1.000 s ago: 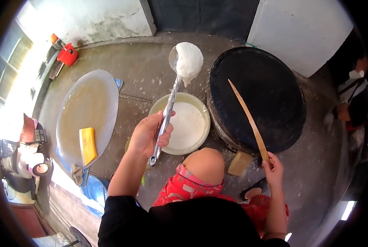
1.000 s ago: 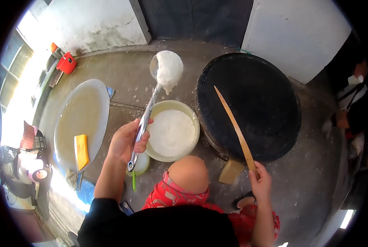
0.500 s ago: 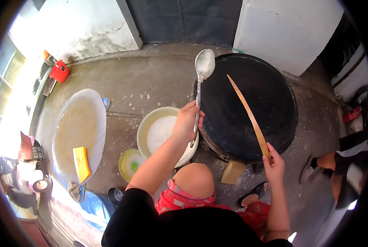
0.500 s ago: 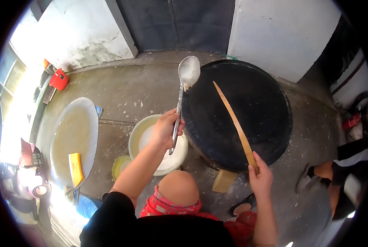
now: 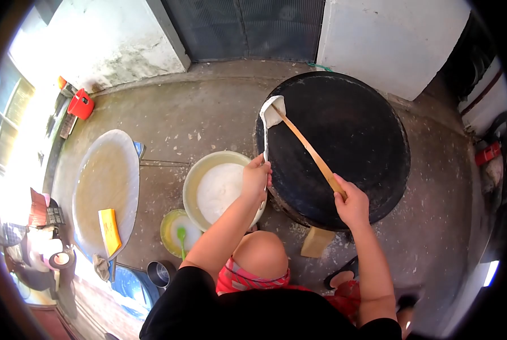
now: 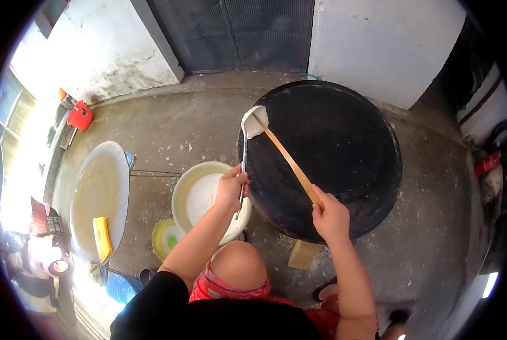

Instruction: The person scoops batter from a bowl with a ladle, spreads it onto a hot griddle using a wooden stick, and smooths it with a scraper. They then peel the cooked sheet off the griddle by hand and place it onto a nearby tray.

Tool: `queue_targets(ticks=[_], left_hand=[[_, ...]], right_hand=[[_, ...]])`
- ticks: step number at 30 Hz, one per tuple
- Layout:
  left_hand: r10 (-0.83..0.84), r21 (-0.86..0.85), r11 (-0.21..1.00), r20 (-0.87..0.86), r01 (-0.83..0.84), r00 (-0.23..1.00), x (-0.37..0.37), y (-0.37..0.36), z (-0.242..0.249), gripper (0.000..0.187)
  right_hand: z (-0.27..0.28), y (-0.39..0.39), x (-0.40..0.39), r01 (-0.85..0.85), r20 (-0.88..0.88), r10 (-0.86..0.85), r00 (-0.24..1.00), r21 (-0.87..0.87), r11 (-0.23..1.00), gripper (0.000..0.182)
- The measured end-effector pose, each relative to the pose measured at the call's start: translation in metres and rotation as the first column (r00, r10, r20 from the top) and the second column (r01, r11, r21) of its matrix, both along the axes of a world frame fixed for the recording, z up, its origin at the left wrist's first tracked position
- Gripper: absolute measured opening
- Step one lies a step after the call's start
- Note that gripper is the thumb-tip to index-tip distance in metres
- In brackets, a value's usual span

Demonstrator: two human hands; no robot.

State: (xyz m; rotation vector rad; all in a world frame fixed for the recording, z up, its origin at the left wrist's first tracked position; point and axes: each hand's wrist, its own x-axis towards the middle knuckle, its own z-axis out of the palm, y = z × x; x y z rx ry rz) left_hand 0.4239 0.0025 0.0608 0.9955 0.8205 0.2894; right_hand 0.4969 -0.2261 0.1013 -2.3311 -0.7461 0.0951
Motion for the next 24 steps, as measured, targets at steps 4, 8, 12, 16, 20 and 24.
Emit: queue_targets(ticks=[4, 8, 12, 16, 20, 24], left_hand=[[0.055, 0.009, 0.998, -0.039, -0.054, 0.998, -0.009, -0.001, 0.004, 0.029], [0.054, 0.07, 0.996, 0.03, -0.056, 0.998, -0.017, -0.007, 0.009, 0.036], [0.049, 0.199, 0.978, 0.064, -0.061, 0.997, -0.017, -0.012, 0.015, 0.037], [0.012, 0.095, 0.995, -0.042, -0.008, 0.999, 0.009, -0.001, -0.014, 0.03], [-0.087, 0.167, 0.982, -0.039, 0.092, 0.995, 0.036, 0.028, -0.014, 0.026], [-0.084, -0.027, 0.996, 0.131, 0.088, 0.988, 0.038, 0.036, 0.047, 0.027]], right_hand=[[-0.002, -0.001, -0.002, -0.029, 0.063, 0.021, 0.998, 0.122, 0.992, 0.041], [-0.002, -0.001, -0.005, 0.024, -0.027, -0.022, 0.999, 0.071, 0.997, 0.042], [-0.024, -0.005, 0.001, 0.001, 0.016, -0.002, 1.0, 0.102, 0.995, 0.041], [-0.022, -0.013, 0.006, 0.034, -0.116, -0.025, 0.993, 0.076, 0.996, 0.041], [0.003, -0.029, 0.004, 0.017, 0.152, -0.014, 0.988, -0.018, 1.0, 0.043], [-0.007, -0.034, -0.002, -0.095, 0.438, 0.165, 0.884, -0.177, 0.98, 0.045]])
